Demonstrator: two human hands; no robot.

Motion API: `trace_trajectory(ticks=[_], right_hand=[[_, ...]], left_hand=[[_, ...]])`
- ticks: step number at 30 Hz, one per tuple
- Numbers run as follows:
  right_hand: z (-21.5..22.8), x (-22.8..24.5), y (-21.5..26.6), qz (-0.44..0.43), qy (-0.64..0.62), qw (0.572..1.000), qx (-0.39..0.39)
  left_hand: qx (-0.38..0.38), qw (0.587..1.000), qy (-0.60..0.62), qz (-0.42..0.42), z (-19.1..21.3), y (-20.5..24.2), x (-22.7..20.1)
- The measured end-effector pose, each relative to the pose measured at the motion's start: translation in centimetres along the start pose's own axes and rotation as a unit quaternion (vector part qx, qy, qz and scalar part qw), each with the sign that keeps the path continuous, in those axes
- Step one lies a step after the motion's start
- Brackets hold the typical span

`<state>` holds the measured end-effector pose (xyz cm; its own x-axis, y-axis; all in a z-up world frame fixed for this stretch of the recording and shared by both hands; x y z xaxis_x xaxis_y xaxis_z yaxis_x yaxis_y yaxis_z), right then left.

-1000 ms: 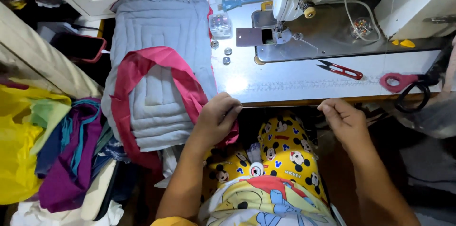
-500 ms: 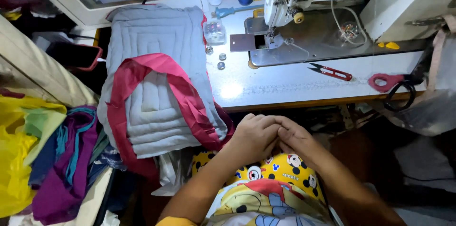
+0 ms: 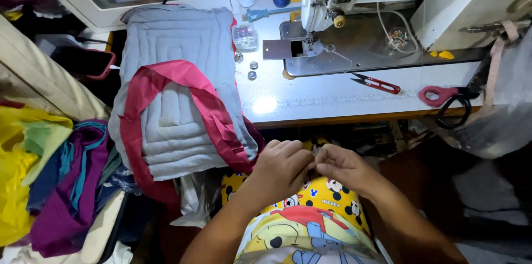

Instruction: Threading a bobbin and preparing an industrial sewing machine for work.

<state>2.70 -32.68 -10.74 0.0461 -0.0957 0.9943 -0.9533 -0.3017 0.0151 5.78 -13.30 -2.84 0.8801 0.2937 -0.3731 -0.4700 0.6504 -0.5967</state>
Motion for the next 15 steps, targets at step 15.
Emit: trace_trajectory(ticks=[15], right_hand=[[0.5, 0.7, -0.5, -0.026, 0.2, 0.97, -0.138]], left_hand=[[0.166, 0.864, 0.457, -0.133, -9.8, 13.3, -11.4]])
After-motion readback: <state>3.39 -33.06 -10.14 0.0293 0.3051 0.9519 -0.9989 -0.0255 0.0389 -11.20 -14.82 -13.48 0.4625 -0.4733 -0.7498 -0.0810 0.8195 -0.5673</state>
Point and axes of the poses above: each hand's wrist, its own y-axis away from the middle knuckle, its own z-axis out of the back of the hand, x = y × z, the point moved 3 cm from there along -y, towards the middle knuckle, and after that the axes turned 2 degrees about y, right-handed, at the moved point
